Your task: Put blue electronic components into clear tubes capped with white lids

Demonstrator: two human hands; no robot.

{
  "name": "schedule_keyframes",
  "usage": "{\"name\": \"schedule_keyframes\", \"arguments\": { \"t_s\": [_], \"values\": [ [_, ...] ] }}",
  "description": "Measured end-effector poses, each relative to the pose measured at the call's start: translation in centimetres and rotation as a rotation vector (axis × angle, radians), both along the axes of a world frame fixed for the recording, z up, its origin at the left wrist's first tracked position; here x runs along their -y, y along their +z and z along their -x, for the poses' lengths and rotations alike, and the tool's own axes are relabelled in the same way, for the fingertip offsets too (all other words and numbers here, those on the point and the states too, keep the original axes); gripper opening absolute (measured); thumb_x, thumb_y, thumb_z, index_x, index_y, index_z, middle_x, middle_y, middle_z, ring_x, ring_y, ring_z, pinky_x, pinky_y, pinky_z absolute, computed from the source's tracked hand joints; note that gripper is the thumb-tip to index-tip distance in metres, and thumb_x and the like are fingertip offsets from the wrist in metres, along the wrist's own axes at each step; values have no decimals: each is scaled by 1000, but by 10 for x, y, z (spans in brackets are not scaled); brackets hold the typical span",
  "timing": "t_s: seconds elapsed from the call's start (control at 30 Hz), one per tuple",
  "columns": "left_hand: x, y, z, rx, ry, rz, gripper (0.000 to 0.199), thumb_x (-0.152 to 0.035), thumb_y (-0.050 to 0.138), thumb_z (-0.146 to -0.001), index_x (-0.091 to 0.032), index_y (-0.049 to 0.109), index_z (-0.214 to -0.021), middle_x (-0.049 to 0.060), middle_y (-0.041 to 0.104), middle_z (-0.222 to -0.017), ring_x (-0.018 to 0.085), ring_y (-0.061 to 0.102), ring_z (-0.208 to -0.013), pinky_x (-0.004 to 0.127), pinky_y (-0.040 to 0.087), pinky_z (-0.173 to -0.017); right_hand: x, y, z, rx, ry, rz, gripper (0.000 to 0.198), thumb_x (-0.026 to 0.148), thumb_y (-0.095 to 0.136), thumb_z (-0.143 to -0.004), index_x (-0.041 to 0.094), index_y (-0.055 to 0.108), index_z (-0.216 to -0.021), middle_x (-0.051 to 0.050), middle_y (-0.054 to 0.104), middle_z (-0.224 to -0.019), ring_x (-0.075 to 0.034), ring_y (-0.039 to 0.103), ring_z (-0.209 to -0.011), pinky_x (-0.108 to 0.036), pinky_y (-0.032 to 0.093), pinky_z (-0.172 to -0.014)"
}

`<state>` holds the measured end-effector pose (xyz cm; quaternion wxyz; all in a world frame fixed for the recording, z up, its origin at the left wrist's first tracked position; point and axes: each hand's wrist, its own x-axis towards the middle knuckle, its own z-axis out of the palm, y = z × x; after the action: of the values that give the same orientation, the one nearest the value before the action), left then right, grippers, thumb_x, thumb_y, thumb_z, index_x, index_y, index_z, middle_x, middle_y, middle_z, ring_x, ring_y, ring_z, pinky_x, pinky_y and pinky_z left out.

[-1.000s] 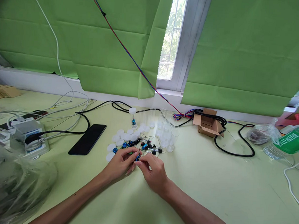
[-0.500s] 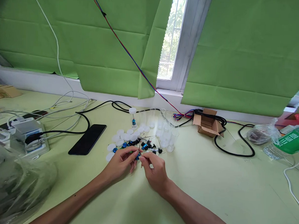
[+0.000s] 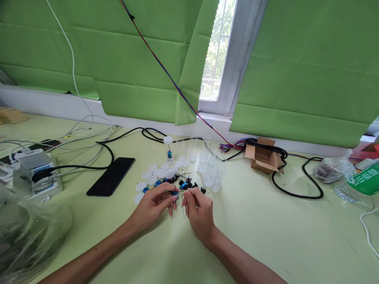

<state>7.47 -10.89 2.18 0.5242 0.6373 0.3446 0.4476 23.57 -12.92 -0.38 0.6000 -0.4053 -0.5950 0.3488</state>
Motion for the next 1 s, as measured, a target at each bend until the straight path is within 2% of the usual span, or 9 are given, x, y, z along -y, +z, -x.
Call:
{"name": "schedule_keyframes", "arguments": {
  "t_s": [0.27,0.53,0.83,1.0],
  "values": [
    [0,-2,3,-71,-26,-42,18,-29,61,-89,-20,67,-103,1,52,-93,10,64,-56,28,56,-56,-1,3,0,-65,10,73,31,41,49,-97,17,57,-80,2,55,-59,-6,44,-40,-18,34,-37],
    [2,-1,3,-104,-7,-71,16,-28,61,-89,-21,69,-101,2,52,-95,8,62,-55,26,54,-56,-4,4,0,-107,31,131,32,44,49,-97,18,55,-80,3,54,-58,-5,42,-38,-18,32,-36],
    [4,1,1,-175,41,-136,16,-30,60,-88,-21,70,-97,5,55,-95,14,60,-71,26,57,-58,-6,6,0,-118,75,207,33,48,49,-96,18,52,-80,4,53,-58,-5,40,-36,-18,30,-34],
    [6,0,1,-293,92,-264,17,-27,60,-89,-21,70,-100,6,59,-97,15,61,-77,26,53,-64,-10,3,-1,-115,93,268,35,50,50,-95,18,52,-80,5,52,-56,-4,39,-36,-17,27,-35]
  ]
}}
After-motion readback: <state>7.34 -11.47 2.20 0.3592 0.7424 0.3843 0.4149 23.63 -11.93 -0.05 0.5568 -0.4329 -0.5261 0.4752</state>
